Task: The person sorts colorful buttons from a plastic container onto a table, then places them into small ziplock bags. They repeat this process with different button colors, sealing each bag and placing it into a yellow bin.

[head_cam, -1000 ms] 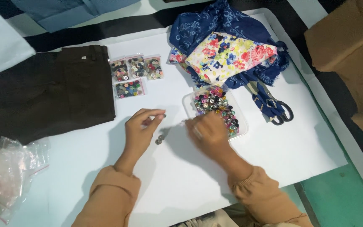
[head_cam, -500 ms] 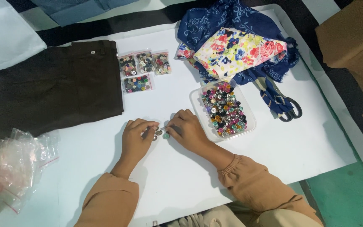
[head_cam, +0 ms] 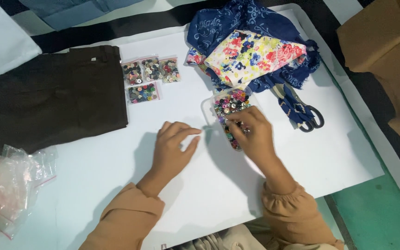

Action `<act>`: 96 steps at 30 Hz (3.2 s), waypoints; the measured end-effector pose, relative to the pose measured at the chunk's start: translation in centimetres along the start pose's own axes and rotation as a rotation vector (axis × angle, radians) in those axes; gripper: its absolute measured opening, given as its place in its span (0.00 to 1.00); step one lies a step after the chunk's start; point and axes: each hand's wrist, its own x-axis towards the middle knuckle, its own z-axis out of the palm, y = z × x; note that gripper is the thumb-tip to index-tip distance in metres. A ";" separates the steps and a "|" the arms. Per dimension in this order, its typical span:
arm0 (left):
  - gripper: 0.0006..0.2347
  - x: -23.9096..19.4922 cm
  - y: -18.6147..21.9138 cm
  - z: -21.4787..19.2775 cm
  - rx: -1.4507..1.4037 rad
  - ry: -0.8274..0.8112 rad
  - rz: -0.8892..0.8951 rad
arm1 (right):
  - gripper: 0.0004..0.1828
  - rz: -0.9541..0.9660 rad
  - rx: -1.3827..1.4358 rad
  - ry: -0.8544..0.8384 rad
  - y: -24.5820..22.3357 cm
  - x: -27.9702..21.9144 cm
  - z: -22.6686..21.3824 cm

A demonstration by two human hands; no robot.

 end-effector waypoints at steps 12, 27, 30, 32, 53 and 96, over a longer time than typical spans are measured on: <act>0.03 3.6 3.8 8.5 0.302 -0.350 0.112 | 0.09 0.122 -0.399 -0.178 2.1 -0.8 -2.6; 0.05 6.5 4.6 11.0 0.459 -0.690 -0.043 | 0.11 0.058 -0.481 -0.203 3.1 -1.5 -1.9; 0.05 6.7 4.2 10.1 0.331 -0.667 -0.083 | 0.10 0.054 -0.454 -0.195 3.6 -1.7 -1.6; 0.05 6.5 3.2 10.0 0.271 -0.638 -0.083 | 0.09 0.057 -0.453 -0.197 4.0 -1.8 -1.4; 0.05 4.2 1.9 8.5 -0.137 -0.185 0.015 | 0.03 0.109 -0.284 -0.089 3.0 -1.5 -1.8; 0.05 -6.4 -4.8 -4.5 0.041 0.017 -0.391 | 0.03 -0.119 0.036 -0.282 -4.9 -4.7 10.6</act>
